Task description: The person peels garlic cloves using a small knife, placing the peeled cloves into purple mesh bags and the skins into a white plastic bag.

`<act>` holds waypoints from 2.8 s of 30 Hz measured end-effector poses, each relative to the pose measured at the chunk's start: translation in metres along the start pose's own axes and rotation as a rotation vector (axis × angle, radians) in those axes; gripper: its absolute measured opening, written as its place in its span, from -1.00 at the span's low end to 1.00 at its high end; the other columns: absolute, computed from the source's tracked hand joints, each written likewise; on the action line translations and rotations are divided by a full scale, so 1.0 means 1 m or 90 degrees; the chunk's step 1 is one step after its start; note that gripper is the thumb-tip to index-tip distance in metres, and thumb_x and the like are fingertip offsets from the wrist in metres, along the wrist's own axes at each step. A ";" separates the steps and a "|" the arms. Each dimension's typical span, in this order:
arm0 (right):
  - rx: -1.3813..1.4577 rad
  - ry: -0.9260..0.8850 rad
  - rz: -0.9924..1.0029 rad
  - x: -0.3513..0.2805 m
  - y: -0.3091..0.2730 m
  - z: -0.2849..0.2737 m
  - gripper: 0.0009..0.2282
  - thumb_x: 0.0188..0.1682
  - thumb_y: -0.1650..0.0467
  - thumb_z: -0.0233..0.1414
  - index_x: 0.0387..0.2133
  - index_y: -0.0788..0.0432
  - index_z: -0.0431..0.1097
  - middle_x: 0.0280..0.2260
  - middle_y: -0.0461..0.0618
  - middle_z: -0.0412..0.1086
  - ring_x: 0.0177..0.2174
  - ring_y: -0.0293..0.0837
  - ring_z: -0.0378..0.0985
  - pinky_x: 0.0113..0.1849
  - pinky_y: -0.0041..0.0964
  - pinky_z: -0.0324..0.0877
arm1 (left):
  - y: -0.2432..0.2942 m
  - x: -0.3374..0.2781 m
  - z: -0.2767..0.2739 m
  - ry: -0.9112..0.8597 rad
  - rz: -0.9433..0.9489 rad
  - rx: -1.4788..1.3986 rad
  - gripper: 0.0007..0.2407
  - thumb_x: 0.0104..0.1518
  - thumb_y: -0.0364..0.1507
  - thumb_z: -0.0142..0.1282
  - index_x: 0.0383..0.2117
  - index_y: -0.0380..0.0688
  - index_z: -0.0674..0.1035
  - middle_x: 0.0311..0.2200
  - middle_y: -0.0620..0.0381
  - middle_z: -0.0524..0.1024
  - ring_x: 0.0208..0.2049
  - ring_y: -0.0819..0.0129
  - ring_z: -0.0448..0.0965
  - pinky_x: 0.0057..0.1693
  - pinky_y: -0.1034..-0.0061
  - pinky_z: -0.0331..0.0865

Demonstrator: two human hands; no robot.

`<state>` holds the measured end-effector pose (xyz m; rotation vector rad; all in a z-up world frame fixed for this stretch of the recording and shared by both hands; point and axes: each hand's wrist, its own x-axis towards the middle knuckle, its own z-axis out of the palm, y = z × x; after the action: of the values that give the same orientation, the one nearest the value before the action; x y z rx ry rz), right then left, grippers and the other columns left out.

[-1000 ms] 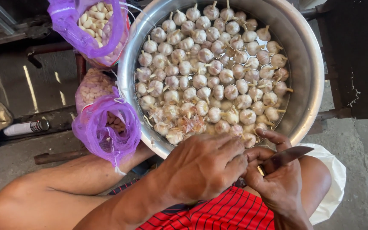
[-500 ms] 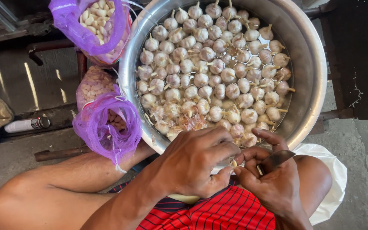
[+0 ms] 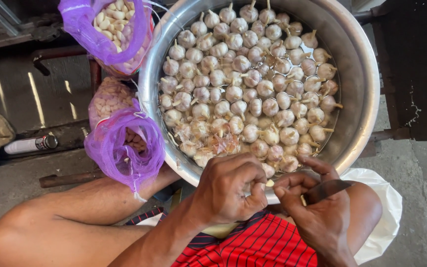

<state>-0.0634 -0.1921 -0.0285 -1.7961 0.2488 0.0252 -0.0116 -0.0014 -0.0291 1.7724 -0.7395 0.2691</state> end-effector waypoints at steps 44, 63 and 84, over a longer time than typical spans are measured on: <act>-0.288 -0.306 -0.039 0.116 0.007 0.123 -0.82 -0.06 0.38 0.20 -0.20 0.10 0.59 -0.34 0.05 0.58 -0.48 -0.02 0.57 -0.37 -0.13 0.42 | -0.147 -0.129 0.045 0.085 -0.499 -0.152 -0.79 0.07 -0.47 0.11 -0.17 -0.18 0.63 -0.29 -0.06 0.63 -0.10 0.02 0.63 0.06 0.17 0.43; 0.483 -0.045 0.189 0.023 0.087 0.019 -0.88 -0.07 0.57 0.19 -0.27 0.36 0.49 -0.60 0.00 0.31 -0.68 -0.24 0.10 -0.57 -0.42 0.05 | -0.015 -0.015 -0.006 -0.074 -0.262 -0.050 -0.65 0.20 -0.17 0.05 -0.17 -0.23 0.63 -0.19 -0.03 0.64 -0.18 0.19 0.68 -0.08 0.36 0.57; 0.187 -0.053 0.218 0.015 0.046 0.016 -0.80 -0.18 0.54 0.30 -0.30 0.38 0.52 -0.71 0.03 0.41 -0.72 -0.21 0.32 -0.64 -0.35 0.23 | -0.019 -0.022 0.009 0.035 -0.447 -0.213 -0.87 0.03 -0.46 0.18 -0.32 -0.06 0.51 -0.36 0.23 0.55 -0.30 0.45 0.57 -0.08 0.57 0.47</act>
<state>-0.0556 -0.1889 -0.0789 -1.4412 0.4729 0.2913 -0.0187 0.0009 -0.0589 1.5851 -0.0815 -0.2655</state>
